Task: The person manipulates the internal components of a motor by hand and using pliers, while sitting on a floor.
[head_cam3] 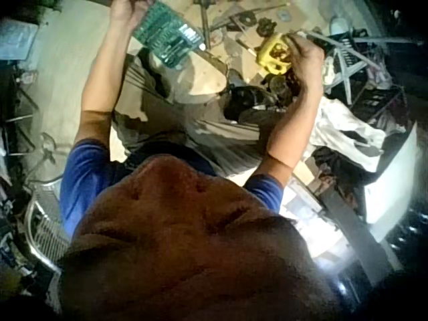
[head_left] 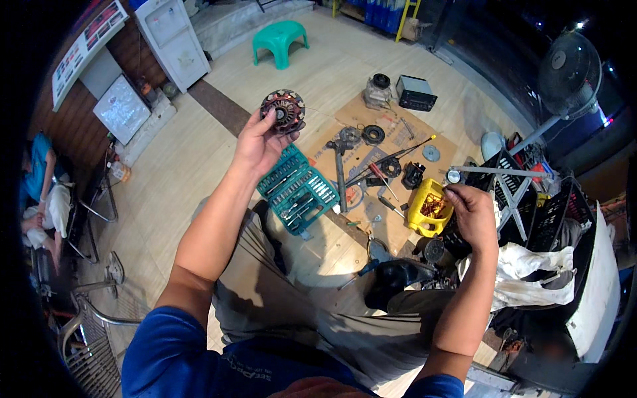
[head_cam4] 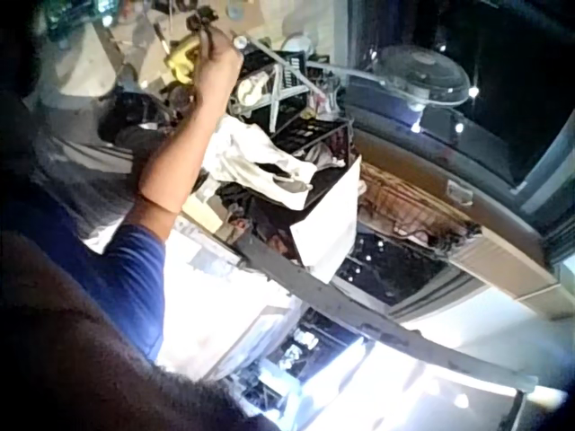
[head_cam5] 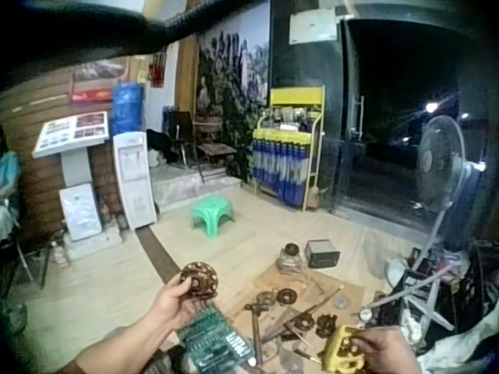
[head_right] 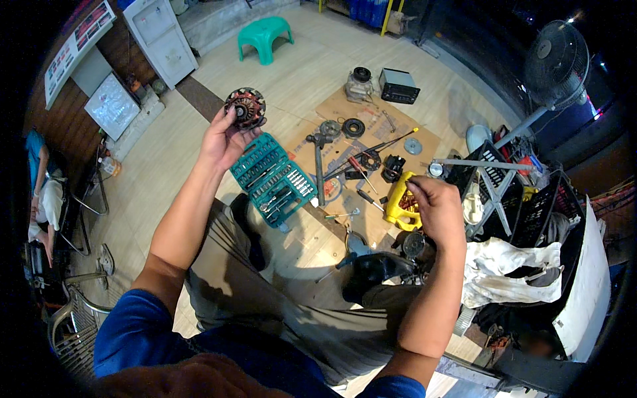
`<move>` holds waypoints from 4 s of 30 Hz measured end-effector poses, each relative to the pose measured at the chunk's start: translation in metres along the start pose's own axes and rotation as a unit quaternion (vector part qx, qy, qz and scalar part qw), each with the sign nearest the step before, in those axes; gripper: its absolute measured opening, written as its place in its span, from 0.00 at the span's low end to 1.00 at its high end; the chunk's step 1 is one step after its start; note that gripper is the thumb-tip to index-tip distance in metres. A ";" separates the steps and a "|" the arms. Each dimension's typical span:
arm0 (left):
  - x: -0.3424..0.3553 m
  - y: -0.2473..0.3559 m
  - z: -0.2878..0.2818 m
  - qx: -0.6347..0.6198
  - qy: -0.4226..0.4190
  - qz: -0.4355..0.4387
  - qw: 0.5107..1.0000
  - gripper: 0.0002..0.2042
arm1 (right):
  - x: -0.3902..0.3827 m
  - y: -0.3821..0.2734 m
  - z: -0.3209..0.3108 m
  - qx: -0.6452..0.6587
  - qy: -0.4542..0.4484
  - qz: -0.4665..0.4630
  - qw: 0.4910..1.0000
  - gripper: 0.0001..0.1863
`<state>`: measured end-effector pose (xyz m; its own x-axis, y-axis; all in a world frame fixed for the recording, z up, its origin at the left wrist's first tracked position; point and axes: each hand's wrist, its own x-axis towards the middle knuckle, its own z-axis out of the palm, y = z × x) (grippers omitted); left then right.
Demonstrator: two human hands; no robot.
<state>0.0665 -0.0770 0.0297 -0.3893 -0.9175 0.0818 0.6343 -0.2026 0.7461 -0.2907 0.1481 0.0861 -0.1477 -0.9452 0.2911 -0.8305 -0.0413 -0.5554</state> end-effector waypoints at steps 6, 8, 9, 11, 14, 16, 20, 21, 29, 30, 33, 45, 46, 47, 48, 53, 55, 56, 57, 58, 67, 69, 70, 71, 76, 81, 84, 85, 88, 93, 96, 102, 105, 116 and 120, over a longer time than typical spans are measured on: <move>-0.004 0.003 0.002 -0.023 -0.028 0.008 0.999 0.18 | -0.003 -0.003 -0.007 -0.003 0.000 0.002 1.000 0.08; -0.003 0.003 -0.001 -0.022 -0.027 0.008 0.999 0.19 | -0.003 0.000 -0.009 -0.008 -0.002 0.012 1.000 0.08; -0.002 0.004 -0.003 -0.021 -0.027 0.009 0.999 0.20 | -0.005 0.005 -0.010 -0.013 0.007 0.013 1.000 0.08; 0.000 0.006 -0.008 -0.020 -0.033 0.009 0.999 0.20 | -0.007 0.012 -0.014 -0.017 0.017 0.015 1.000 0.08; 0.002 0.010 -0.009 -0.016 -0.032 0.012 0.999 0.20 | -0.012 0.021 -0.026 -0.009 0.044 0.042 0.998 0.09; 0.004 0.011 -0.005 -0.015 -0.028 0.013 0.999 0.20 | -0.020 0.018 -0.038 -0.008 0.051 0.073 0.996 0.09; -0.007 0.004 0.014 0.059 -0.020 0.013 0.998 0.20 | -0.072 0.025 -0.053 -0.088 0.064 0.093 0.990 0.10; -0.011 0.000 0.022 0.097 -0.023 0.014 0.995 0.20 | -0.097 0.027 -0.057 -0.107 0.065 0.080 0.989 0.09; -0.024 -0.038 0.054 0.110 -0.097 -0.099 0.984 0.19 | -0.344 -0.014 -0.053 -0.029 0.082 0.362 0.928 0.08; -0.032 -0.036 0.063 0.118 -0.093 -0.108 0.983 0.17 | -0.361 -0.023 -0.044 0.006 0.076 0.397 0.915 0.07; -0.047 -0.037 0.067 0.159 -0.159 -0.144 0.964 0.22 | -0.388 -0.041 -0.040 0.015 0.012 0.440 0.898 0.07; -0.064 -0.052 0.076 0.226 -0.191 -0.132 0.946 0.21 | -0.081 -0.154 0.034 0.037 0.107 0.118 0.987 0.20; -0.062 -0.052 0.077 0.254 -0.201 -0.140 0.936 0.21 | -0.061 -0.144 0.052 0.043 0.101 0.129 0.986 0.23; -0.062 -0.054 0.078 0.250 -0.200 -0.141 0.937 0.21 | -0.045 -0.128 0.073 0.097 0.064 0.163 0.980 0.25; -0.063 -0.056 0.078 0.308 -0.190 -0.114 0.925 0.21 | -0.033 -0.117 0.090 0.162 0.044 0.169 0.971 0.24; -0.065 -0.053 0.056 0.419 -0.181 -0.074 0.887 0.24 | -0.024 -0.100 0.120 0.219 -0.045 0.223 0.949 0.19; -0.066 -0.047 0.049 0.425 -0.186 -0.077 0.883 0.24 | -0.021 -0.107 0.118 0.193 -0.055 0.211 0.957 0.19; -0.067 -0.046 0.050 0.433 -0.206 -0.074 0.874 0.25 | -0.022 -0.102 0.122 0.175 -0.029 0.173 0.969 0.19; -0.068 -0.046 0.051 0.431 -0.203 -0.079 0.876 0.25 | -0.023 -0.099 0.127 0.174 -0.033 0.176 0.968 0.19; -0.069 -0.048 0.052 0.433 -0.206 -0.076 0.874 0.25 | -0.023 -0.096 0.132 0.218 -0.006 0.155 0.964 0.18; -0.058 -0.046 0.046 0.491 -0.244 -0.100 0.830 0.26 | -0.015 -0.099 0.117 0.111 0.013 0.173 0.979 0.08; -0.052 -0.042 0.047 0.494 -0.274 -0.141 0.813 0.26 | -0.009 -0.095 0.112 0.081 0.043 0.129 0.987 0.08; -0.049 -0.042 0.045 0.425 -0.285 -0.189 0.838 0.26 | -0.007 -0.090 0.111 0.087 0.037 0.157 0.983 0.08; -0.048 -0.043 0.043 0.351 -0.294 -0.235 0.857 0.26 | -0.007 -0.082 0.112 0.122 0.039 0.177 0.976 0.09; -0.044 -0.042 0.044 0.152 -0.235 -0.298 0.912 0.23 | -0.027 -0.058 0.104 0.100 -0.126 0.198 0.967 0.09; -0.041 -0.038 0.044 0.095 -0.180 -0.320 0.925 0.21 | -0.036 -0.085 0.080 0.144 -0.238 0.175 0.944 0.07; -0.045 -0.037 0.045 0.119 -0.158 -0.325 0.925 0.21 | -0.031 -0.104 0.067 0.134 -0.238 0.091 0.958 0.07; -0.046 -0.036 0.043 0.121 -0.157 -0.327 0.924 0.21 | -0.025 -0.113 0.061 0.101 -0.241 0.070 0.963 0.07; -0.045 -0.039 0.039 0.136 -0.160 -0.322 0.923 0.19 | -0.014 -0.121 0.047 0.055 -0.235 0.044 0.969 0.07; -0.034 -0.042 0.041 -0.043 -0.103 -0.312 0.944 0.17 | -0.012 -0.105 0.042 0.008 -0.170 0.054 0.984 0.06; -0.033 -0.039 0.041 -0.046 -0.114 -0.306 0.944 0.16 | -0.017 -0.106 0.038 0.023 -0.143 0.049 0.988 0.06; -0.034 -0.050 0.033 0.066 -0.109 -0.283 0.951 0.18 | -0.019 -0.135 0.027 0.018 -0.136 0.005 0.991 0.06; -0.036 -0.043 0.044 0.254 -0.137 -0.258 0.922 0.23 | -0.014 -0.137 0.018 -0.010 -0.097 -0.006 0.995 0.04; -0.036 -0.048 0.042 0.169 -0.319 -0.319 0.876 0.28 | -0.007 -0.033 -0.001 -0.062 -0.007 0.137 0.989 0.08; -0.031 -0.046 0.039 0.002 -0.249 -0.278 0.928 0.26 | -0.048 -0.023 -0.024 -0.050 -0.026 0.147 0.987 0.09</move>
<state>0.0239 -0.0260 0.0187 -0.9163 -0.3998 -0.0226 0.2410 -0.5956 0.7663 -0.2776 0.2026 0.1034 -0.3649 -0.9270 0.0862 -0.8054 0.2679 -0.5287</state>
